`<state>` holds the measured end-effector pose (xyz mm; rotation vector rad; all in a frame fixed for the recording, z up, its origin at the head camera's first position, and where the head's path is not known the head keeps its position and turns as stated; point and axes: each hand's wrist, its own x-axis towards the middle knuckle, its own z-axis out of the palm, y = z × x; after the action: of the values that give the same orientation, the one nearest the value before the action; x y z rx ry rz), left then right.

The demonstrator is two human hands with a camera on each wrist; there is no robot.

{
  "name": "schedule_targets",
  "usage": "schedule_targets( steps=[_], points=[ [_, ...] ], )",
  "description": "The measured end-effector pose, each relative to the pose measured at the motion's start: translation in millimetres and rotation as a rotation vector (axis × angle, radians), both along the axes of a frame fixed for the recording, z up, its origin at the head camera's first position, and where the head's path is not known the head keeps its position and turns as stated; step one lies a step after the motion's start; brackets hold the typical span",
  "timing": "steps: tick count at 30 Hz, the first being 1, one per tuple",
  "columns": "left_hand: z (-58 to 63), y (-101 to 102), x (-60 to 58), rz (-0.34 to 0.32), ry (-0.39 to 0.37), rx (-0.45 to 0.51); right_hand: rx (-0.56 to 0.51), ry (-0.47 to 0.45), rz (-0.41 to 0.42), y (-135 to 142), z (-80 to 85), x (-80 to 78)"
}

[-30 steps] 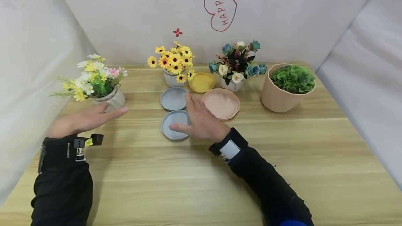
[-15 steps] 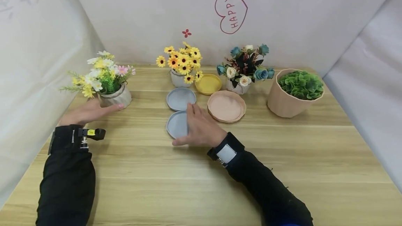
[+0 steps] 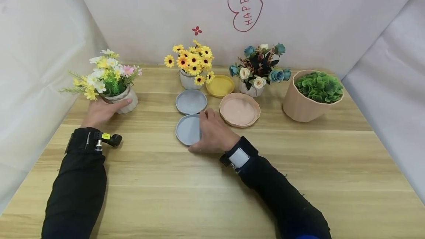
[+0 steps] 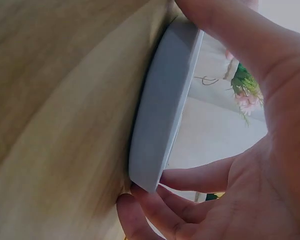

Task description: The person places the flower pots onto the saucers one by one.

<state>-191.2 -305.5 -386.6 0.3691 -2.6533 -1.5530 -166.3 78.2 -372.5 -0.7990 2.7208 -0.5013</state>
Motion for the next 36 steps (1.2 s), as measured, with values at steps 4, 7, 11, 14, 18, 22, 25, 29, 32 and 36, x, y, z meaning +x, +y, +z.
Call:
schedule_targets(
  steps=[4,7,11,14,18,22,25,29,32,36],
  points=[
    [-4.2,5.9,-2.4,0.058,0.061,0.057,-0.009,0.017,-0.006,2.4,0.8,-2.7],
    [-5.7,6.9,-1.5,0.077,0.065,0.064,0.003,0.013,-0.011,2.3,-0.8,-2.3],
    [-5.6,6.3,-1.9,0.081,0.078,0.065,0.015,0.028,-0.017,2.0,-2.7,-1.5],
    [-5.1,5.5,-3.1,0.084,0.086,0.064,0.012,0.053,-0.022,0.9,-3.2,-1.5],
    [-5.7,6.5,-5.2,0.091,0.091,0.075,0.011,0.053,-0.023,1.0,-3.0,-2.0],
    [-6.3,7.0,-4.6,0.099,0.093,0.079,0.013,0.043,-0.019,1.3,-3.8,-2.1],
    [-6.0,7.1,-3.8,0.103,0.088,0.080,0.016,0.044,-0.019,1.4,-4.4,-1.9],
    [-5.1,7.5,-3.5,0.110,0.073,0.084,0.020,0.049,-0.017,1.9,-4.5,-2.6],
    [-4.3,8.3,-3.1,0.121,0.064,0.103,0.020,0.053,-0.012,2.0,-4.8,-2.9],
    [-3.1,9.5,-2.2,0.132,0.066,0.133,0.017,0.055,-0.009,2.0,-4.9,-2.9]
  ],
)
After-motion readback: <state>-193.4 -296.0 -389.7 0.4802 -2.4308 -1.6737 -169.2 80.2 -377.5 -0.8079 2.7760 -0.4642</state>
